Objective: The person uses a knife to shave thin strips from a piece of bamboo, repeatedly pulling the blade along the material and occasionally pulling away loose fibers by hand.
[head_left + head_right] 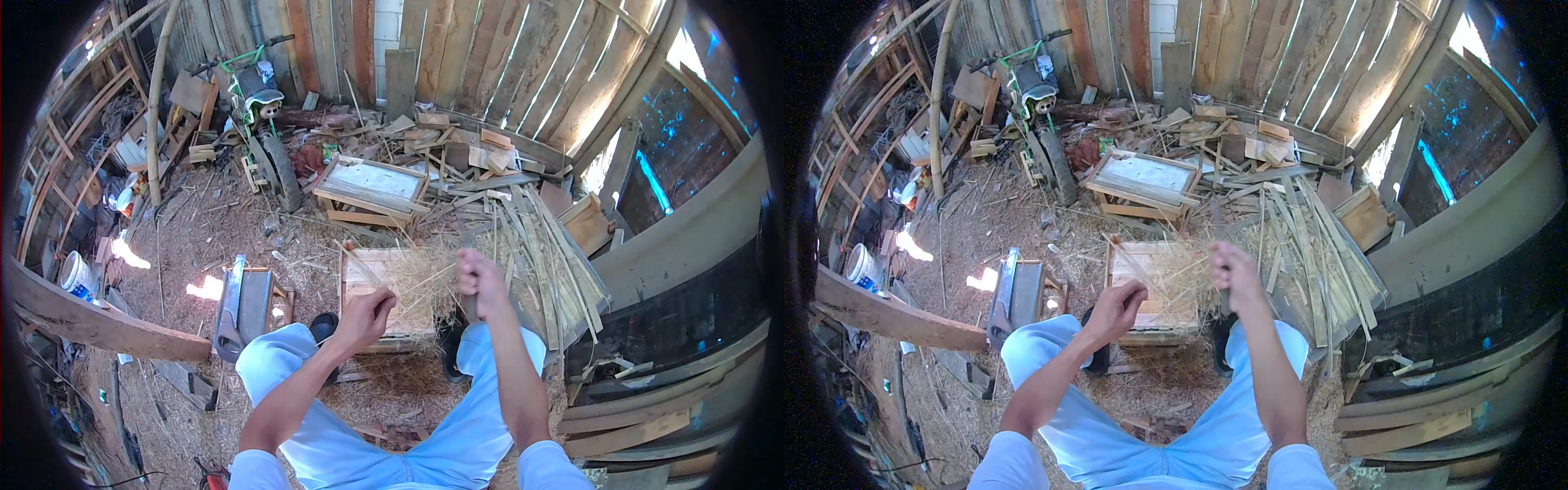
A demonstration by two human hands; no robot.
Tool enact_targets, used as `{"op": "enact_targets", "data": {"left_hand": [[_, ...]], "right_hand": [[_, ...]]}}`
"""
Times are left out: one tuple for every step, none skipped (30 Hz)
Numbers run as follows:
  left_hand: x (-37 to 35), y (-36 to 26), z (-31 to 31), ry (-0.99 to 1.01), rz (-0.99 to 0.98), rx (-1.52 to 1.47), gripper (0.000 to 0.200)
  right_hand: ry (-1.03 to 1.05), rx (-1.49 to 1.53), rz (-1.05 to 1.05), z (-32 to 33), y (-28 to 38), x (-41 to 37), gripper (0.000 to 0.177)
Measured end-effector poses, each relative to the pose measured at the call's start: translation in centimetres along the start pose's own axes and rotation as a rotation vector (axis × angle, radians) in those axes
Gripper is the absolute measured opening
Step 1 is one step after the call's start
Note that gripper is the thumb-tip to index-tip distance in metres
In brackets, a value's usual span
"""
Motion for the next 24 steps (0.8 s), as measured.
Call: {"op": "enact_targets", "data": {"left_hand": [[-0.2, 0.2, 0.1, -0.005, -0.001, 0.016, 0.008], [-0.4, 0.4, 0.3, -0.005, 0.002, 0.015, 0.008], [-0.4, 0.7, 0.8, -0.020, 0.028, 0.037, 0.008], [-0.4, 0.9, 1.1, -0.037, 0.054, 0.059, 0.008], [-0.3, 0.8, 1.1, -0.043, 0.052, 0.060, 0.008], [-0.1, 0.6, 1.1, -0.070, 0.026, 0.084, 0.007], [0.0, 0.3, 1.0, -0.095, 0.002, 0.108, 0.007], [0.2, 0.2, 0.7, -0.097, 0.004, 0.107, 0.007], [0.4, -0.1, 0.5, -0.111, -0.053, 0.165, 0.007], [0.4, -0.4, 0.3, -0.121, -0.111, 0.222, 0.008], [0.3, -0.6, 0.0, -0.112, -0.112, 0.221, 0.008], [0.3, -0.9, -0.2, -0.116, -0.139, 0.250, 0.008], [0.5, -1.1, -0.2, -0.123, -0.167, 0.282, 0.007], [0.6, -1.2, -0.1, -0.119, -0.173, 0.286, 0.007], [0.6, -1.3, -0.1, -0.114, -0.195, 0.306, 0.007], [0.6, -1.3, -0.1, -0.110, -0.215, 0.325, 0.008], [0.6, -1.2, 0.0, -0.113, -0.212, 0.326, 0.008], [0.7, -1.2, -0.1, -0.113, -0.224, 0.302, 0.007], [0.7, -1.2, -0.2, -0.110, -0.237, 0.275, 0.007], [0.6, -1.2, -0.2, -0.108, -0.233, 0.270, 0.007], [0.5, -1.0, -0.2, -0.065, -0.171, 0.223, 0.007], [0.5, -0.7, -0.1, -0.025, -0.112, 0.179, 0.007], [0.3, -0.6, 0.4, -0.028, -0.111, 0.179, 0.007], [0.1, -0.1, 0.8, -0.001, -0.027, 0.171, 0.007]], "right_hand": [[-0.101, 0.054, 0.050, 1.9, 1.1, 0.5, 0.027], [-0.102, 0.053, 0.047, 3.3, 1.9, 0.7, 0.027], [-0.137, 0.094, 0.163, 4.2, 3.4, 0.6, 0.027], [-0.170, 0.134, 0.281, 4.8, 4.3, 0.7, 0.027], [-0.164, 0.132, 0.283, 4.8, 3.9, 0.7, 0.027], [-0.092, 0.066, 0.163, 3.6, 2.8, 0.1, 0.029], [-0.023, 0.000, 0.041, 2.1, 1.6, -0.9, 0.033], [0.067, -0.044, -0.005, -0.1, 0.6, -2.1, 0.034], [0.119, -0.049, -0.075, -1.4, -1.3, -2.4, 0.033], [0.169, -0.051, -0.145, -2.6, -3.1, -2.7, 0.032], [0.179, -0.074, -0.189, -3.5, -4.7, -2.7, 0.031], [0.190, -0.096, -0.229, -4.2, -5.8, -2.6, 0.030], [0.188, -0.090, -0.222, -4.6, -6.0, -2.5, 0.030], [0.237, -0.048, -0.236, -5.1, -6.3, -2.3, 0.029], [0.288, -0.008, -0.251, -5.6, -6.4, -2.3, 0.029], [0.302, -0.030, -0.244, -5.6, -5.9, -2.2, 0.029], [0.305, -0.031, -0.246, -5.3, -5.6, -1.9, 0.029], [0.233, 0.014, -0.223, -4.5, -5.1, -1.5, 0.028], [0.158, 0.058, -0.199, -3.6, -4.5, -1.2, 0.028], [0.100, 0.091, -0.176, -2.5, -3.9, -0.6, 0.025], [0.093, 0.079, -0.116, -1.3, -3.2, 0.0, 0.026], [0.090, 0.067, -0.055, -0.3, -2.2, 0.6, 0.027], [0.020, 0.175, -0.016, 1.3, -0.7, 1.1, 0.027], [-0.049, 0.283, 0.023, 2.6, 0.7, 1.3, 0.027]]}}
Point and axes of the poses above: each hand's wrist, its own x-axis towards the middle knuckle, its own z-axis out of the back of the hand, y = z × x, the point moved 5 cm from there along x, towards the middle knuckle, and after that the axes turned 4 degrees about -y, right-handed, at the moved point
